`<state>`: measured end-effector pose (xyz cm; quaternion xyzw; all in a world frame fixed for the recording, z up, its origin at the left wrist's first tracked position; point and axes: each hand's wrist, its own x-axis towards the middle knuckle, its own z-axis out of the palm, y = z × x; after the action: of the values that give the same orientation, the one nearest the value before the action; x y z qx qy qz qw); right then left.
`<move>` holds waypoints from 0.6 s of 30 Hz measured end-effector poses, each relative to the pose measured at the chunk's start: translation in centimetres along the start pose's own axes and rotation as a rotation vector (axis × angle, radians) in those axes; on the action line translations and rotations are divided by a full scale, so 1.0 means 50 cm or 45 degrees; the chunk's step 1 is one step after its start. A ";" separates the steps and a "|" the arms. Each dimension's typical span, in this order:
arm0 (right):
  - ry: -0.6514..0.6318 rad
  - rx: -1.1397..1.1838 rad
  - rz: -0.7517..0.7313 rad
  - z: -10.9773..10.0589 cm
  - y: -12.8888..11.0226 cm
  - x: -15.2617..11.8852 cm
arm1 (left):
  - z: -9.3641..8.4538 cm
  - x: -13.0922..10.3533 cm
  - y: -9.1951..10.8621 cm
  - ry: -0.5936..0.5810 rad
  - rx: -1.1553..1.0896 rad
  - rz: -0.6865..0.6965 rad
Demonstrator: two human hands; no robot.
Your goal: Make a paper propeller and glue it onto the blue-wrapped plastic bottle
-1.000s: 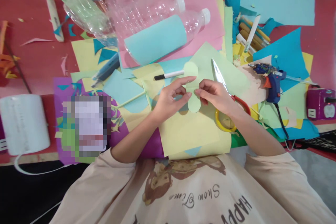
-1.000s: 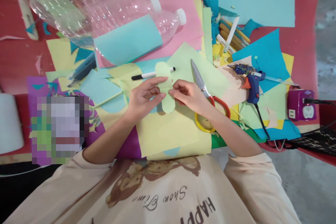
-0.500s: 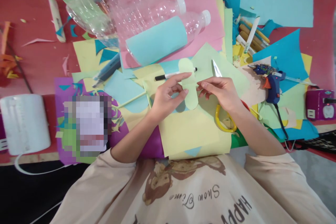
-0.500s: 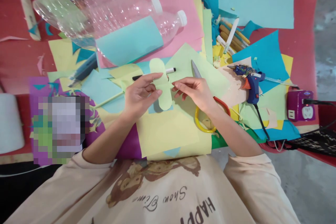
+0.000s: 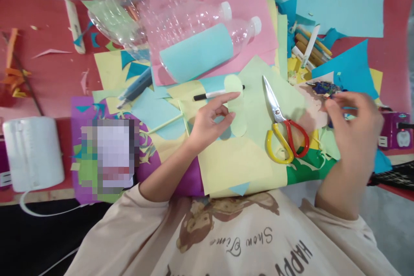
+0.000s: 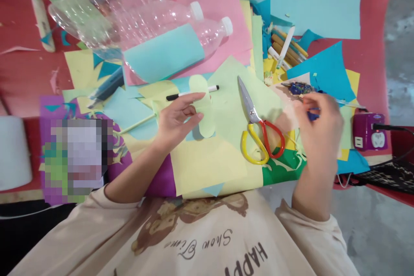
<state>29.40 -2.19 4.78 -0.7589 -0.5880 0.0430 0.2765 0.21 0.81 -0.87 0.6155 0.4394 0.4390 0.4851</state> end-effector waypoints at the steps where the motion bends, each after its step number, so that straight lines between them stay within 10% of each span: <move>1: 0.071 -0.176 0.069 -0.007 0.030 0.000 | 0.000 -0.001 0.000 -0.009 0.003 -0.001; 7: -0.144 -0.275 0.420 0.011 0.137 0.009 | 0.004 -0.003 -0.001 -0.030 -0.003 0.005; 18: -0.024 -0.130 0.572 0.018 0.159 0.046 | 0.006 -0.003 -0.002 -0.028 -0.021 0.018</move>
<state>36.65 -0.98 0.90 -0.8833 -0.4083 0.0809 0.2158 0.43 0.60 -1.03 0.6194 0.4260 0.4393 0.4917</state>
